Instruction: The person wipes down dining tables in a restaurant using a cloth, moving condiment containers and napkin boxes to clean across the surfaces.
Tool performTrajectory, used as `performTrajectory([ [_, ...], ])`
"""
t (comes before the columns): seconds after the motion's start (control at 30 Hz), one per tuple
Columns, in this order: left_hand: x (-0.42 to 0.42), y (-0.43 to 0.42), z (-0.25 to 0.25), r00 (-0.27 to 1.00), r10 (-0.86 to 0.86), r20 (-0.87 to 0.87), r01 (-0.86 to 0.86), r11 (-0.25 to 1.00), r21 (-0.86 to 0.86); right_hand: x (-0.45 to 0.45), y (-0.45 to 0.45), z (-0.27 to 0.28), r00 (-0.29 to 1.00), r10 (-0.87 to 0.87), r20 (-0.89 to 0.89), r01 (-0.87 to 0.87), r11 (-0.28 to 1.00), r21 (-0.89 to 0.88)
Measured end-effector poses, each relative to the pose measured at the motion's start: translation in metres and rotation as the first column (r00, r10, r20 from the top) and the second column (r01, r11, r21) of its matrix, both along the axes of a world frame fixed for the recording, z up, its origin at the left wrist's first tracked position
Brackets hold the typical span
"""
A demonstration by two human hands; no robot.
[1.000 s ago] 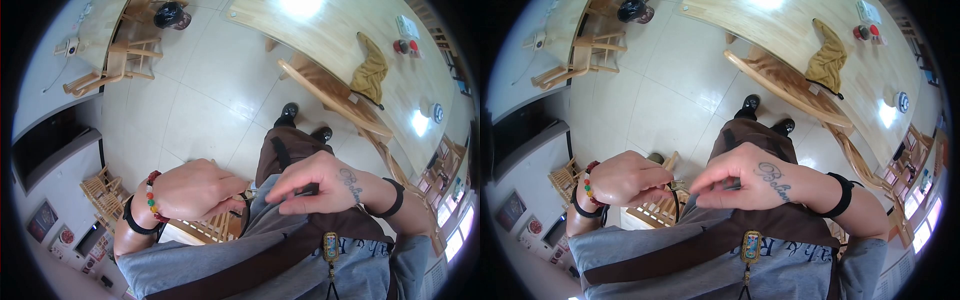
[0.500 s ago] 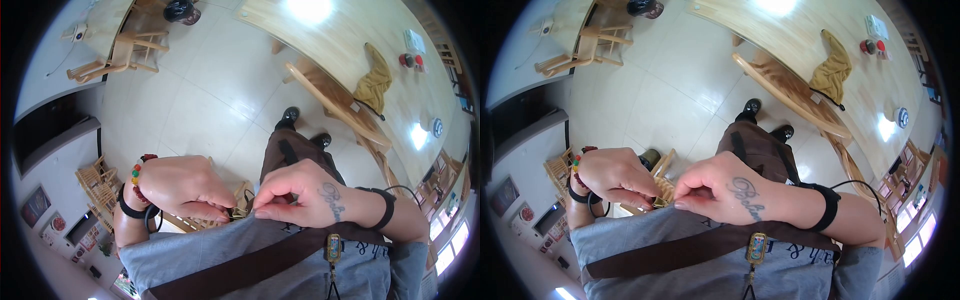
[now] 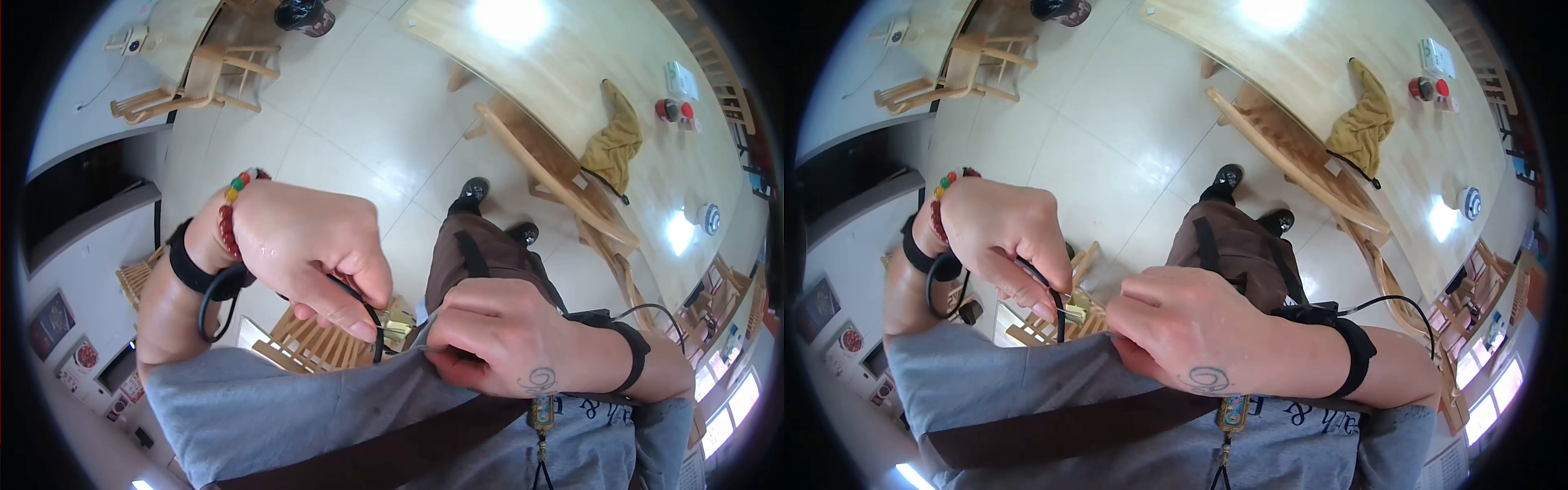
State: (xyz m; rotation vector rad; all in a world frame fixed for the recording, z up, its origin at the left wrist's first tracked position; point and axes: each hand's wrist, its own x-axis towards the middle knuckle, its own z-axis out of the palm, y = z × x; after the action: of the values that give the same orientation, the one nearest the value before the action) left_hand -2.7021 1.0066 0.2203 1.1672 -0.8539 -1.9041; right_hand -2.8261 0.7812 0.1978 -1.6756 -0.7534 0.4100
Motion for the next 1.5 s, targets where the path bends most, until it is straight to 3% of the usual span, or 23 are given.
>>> performTrajectory([
  [0.1,0.011,-0.012,0.006,0.995,-0.074,-0.073,0.078,0.995,0.056,-0.003,0.005,-0.004,0.998,0.005,-0.070,-0.002,0.999,0.035],
  [0.2,0.009,-0.022,-0.001,0.988,-0.157,-0.009,0.156,0.985,-0.070,0.001,0.006,-0.004,0.987,-0.081,-0.139,0.093,0.993,0.078],
  [0.4,0.005,-0.027,-0.011,0.984,-0.174,-0.047,0.168,0.979,-0.112,0.004,0.003,-0.003,0.983,-0.093,-0.161,0.107,0.991,0.083],
  [0.5,0.009,-0.028,-0.011,0.986,-0.163,0.035,0.166,0.963,-0.213,0.004,0.004,-0.003,0.980,-0.082,-0.182,0.095,0.993,0.064],
  [0.6,0.012,-0.024,-0.007,0.983,-0.163,-0.080,0.155,0.983,-0.102,0.007,0.005,-0.005,0.983,-0.083,-0.165,0.095,0.993,0.069],
  [0.8,0.000,-0.027,-0.004,0.986,-0.165,0.017,0.166,0.978,-0.127,0.007,0.007,-0.001,0.974,-0.058,-0.220,0.069,0.997,0.040],
  [1.0,-0.005,-0.030,-0.006,0.956,-0.205,0.208,0.251,0.941,-0.227,0.010,0.000,0.002,0.908,0.028,-0.418,-0.003,0.998,0.061],
  [1.2,-0.001,-0.024,-0.013,0.992,-0.057,0.117,0.088,0.956,-0.281,0.010,-0.003,-0.002,0.975,-0.032,-0.220,0.055,0.994,0.098],
  [1.4,0.002,-0.015,-0.015,0.984,-0.049,-0.169,0.050,0.999,0.002,0.006,-0.003,-0.004,0.984,-0.078,-0.159,0.094,0.991,0.093],
  [1.5,0.007,-0.014,-0.016,0.987,-0.074,-0.140,0.069,0.997,-0.042,0.004,0.001,-0.004,0.988,-0.050,-0.148,0.061,0.996,0.071],
])
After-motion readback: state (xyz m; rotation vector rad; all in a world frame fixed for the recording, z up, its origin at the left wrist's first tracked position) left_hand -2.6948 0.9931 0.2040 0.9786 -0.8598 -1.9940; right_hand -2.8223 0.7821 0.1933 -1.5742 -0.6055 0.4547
